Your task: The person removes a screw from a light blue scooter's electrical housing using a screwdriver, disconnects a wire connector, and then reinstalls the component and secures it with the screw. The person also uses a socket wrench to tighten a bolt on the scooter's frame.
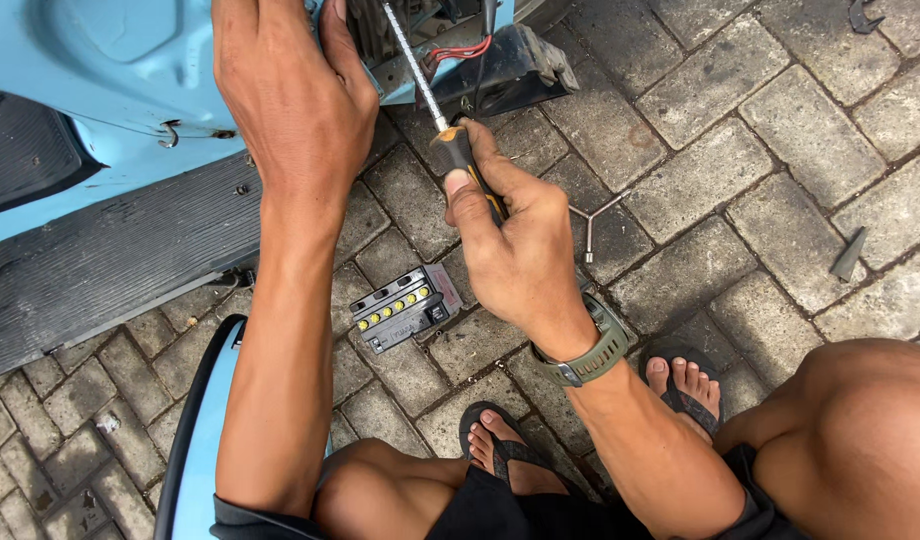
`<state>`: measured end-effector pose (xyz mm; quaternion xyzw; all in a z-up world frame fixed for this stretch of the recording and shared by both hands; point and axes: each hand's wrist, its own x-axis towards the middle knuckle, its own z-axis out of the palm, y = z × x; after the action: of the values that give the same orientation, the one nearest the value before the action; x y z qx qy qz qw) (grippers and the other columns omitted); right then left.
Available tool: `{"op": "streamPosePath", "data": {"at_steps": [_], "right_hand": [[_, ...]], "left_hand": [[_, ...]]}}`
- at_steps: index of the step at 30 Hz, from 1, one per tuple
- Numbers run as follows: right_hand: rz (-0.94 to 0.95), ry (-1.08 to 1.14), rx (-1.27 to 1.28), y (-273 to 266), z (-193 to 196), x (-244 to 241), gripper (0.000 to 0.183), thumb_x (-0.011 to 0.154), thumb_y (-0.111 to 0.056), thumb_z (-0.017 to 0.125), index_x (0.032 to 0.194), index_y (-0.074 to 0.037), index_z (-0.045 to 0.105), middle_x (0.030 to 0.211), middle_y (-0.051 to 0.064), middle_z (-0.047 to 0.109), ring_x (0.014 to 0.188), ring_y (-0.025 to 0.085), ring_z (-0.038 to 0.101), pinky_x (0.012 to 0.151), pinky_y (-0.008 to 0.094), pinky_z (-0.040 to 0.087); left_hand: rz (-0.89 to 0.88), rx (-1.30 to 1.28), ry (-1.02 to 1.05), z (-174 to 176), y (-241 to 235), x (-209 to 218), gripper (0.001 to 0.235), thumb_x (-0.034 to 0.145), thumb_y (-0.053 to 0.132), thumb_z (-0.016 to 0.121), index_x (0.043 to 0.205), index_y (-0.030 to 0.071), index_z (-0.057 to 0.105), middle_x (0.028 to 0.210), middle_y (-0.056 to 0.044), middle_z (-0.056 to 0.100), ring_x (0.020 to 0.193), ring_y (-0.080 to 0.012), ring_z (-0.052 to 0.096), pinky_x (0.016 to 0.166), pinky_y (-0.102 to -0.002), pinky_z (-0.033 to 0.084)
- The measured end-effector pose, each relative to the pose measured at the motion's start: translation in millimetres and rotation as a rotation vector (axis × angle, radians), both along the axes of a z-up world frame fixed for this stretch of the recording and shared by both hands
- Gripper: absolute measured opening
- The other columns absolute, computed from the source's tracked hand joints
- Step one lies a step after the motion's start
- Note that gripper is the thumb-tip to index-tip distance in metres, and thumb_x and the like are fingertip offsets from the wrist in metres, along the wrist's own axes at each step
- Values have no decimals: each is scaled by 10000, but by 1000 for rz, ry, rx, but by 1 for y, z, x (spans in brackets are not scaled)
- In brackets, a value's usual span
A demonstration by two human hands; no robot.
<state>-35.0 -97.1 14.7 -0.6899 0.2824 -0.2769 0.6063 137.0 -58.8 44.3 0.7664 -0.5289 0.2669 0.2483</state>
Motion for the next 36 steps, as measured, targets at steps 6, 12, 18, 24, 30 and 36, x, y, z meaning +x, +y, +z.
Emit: {"op": "streamPosePath", "data": {"at_steps": [6,12,18,24,30,36], "right_hand": [[-17,-48,-155,49,-2,-8,483,900,-139,435,1341,49,375,1293,238,555,1178,365,568,1004,376,419],[184,-141,-41,40,4,-23,515,899,-58,453,1353,97,267,1193,315,503,1081,439,568,831,489,500],[-361,-111,646,13,-82,-8,380,963,-261,504,1149,54,403,970,169,563,765,225,644,603,271,548],[-408,-325,1125,-19,-152,20,171,858,-76,660,951,18,552,845,178,664,659,197,682,553,209,566],[-452,-318,525,-33,-108,8,184,881,-74,645,1023,40,626,800,166,677,619,138,653,516,187,560],[-514,-241,291,-75,-106,16,125,845,-54,681,913,35,626,693,155,675,507,112,637,415,166,533]], "left_hand": [[-10,-13,288,22,28,-44,334,1063,215,504,1352,88,396,1314,-171,331,1244,-346,451,910,-414,516],[131,191,1174,4,37,-86,379,944,264,447,1161,-31,549,979,-277,633,983,-475,604,798,-564,439],[133,-148,1434,-39,28,-91,342,993,196,272,972,4,555,802,-171,675,734,-255,712,696,-391,576],[235,-10,1199,-38,38,-84,315,976,162,353,869,33,619,593,-111,600,421,-194,575,443,-334,482],[180,-139,938,-27,30,-85,292,930,203,597,1128,-12,608,992,-254,632,974,-451,614,806,-540,494],[256,-161,1055,-60,-2,-73,297,885,184,666,1132,21,632,889,-140,702,859,-280,661,731,-444,514]]}}
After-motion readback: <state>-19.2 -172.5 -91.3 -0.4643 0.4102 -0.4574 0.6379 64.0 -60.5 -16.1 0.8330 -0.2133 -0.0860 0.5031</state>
